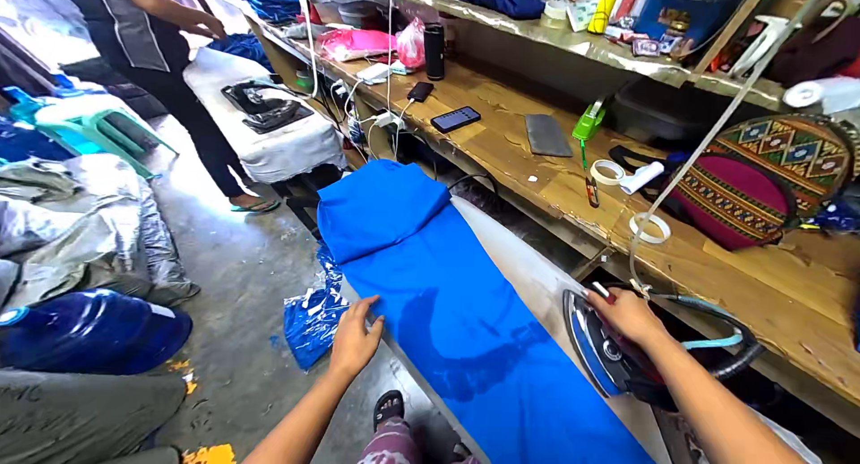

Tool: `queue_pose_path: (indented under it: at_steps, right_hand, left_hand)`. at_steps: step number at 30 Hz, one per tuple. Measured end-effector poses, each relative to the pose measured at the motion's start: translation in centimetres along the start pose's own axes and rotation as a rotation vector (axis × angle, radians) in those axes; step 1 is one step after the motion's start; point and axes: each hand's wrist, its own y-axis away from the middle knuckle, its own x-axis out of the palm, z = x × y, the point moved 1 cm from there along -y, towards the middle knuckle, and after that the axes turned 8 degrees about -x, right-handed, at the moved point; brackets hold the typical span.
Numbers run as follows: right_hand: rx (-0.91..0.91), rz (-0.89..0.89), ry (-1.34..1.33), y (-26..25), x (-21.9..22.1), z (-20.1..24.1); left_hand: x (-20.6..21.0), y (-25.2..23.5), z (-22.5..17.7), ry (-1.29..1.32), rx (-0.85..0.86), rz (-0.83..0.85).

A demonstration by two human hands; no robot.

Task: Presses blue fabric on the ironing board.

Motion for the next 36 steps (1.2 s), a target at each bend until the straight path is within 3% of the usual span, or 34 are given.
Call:
queue_pose_path:
  at_steps: [8, 14, 18, 23, 29, 36]
  right_hand:
    - [-0.150, 0.236, 0.061, 7.7, 5.9, 12.2]
    - [-0.135, 0.283, 0.106, 6.7, 11.7, 24.4]
    - [-0.121, 0.185, 0.068, 3.7, 12.6, 30.1]
    - [-0.148, 0.115, 0.046, 1.4, 12.9, 32.5]
    - [-0.376, 0.315, 0.204, 3.2, 14.0, 31.6]
    - [-0.195, 0.182, 0.123, 1.8, 13.5, 33.0]
  left_hand:
    - [-0.9, -6.9, 0.7, -0.243, 0.325, 0.224]
    - [-1.8, -12.1, 0.7, -0.524, 0.287, 0.520]
    - [-3.0, -14.4, 1.5, -0.563, 0.245, 0.510]
    - [-3.6, -15.5, 0.9, -0.624, 0.180, 0.534]
    - [-4.0, -15.9, 0.4, -0.619, 0.156, 0.590]
    - [-4.2, -16.2, -0.1, -0.627, 0.169, 0.587]
